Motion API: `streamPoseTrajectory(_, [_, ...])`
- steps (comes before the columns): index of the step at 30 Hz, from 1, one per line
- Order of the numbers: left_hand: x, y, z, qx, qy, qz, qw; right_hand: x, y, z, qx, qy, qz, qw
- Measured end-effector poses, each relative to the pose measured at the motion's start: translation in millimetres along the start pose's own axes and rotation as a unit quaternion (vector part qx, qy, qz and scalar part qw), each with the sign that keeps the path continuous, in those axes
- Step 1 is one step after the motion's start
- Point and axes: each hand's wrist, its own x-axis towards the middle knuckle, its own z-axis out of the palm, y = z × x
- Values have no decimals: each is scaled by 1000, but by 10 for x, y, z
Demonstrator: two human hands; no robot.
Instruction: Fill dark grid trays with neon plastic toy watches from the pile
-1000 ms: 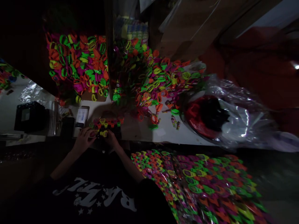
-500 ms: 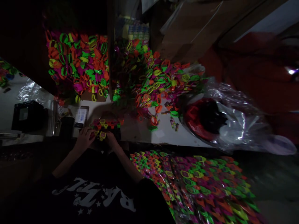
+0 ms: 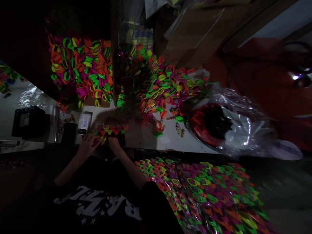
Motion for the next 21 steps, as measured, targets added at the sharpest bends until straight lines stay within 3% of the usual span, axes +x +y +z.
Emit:
streamPoseTrajectory(5, [-54,-75,-18,5,-30,19,999,-51,52,118,89,45,-46,994])
streamPoseTrajectory(9, [-64,-133,-12,9,-46,26,999,-116,300,119,178,97,-102,974])
streamPoseTrajectory(12, [-50,-159,-25,8,-49,35,998,-181,638,-16,201,120,-69,970])
streamPoseTrajectory(16, [-26,-170,-42,-3,-39,35,999,-205,1121,-275,234,158,24,959])
streamPoseTrajectory(19, [-7,-165,-28,-16,-25,23,999,-154,1330,-398,241,189,66,950])
streamPoseTrajectory(21, [-4,-162,-15,-33,-10,9,999,-112,1376,-428,234,223,57,945])
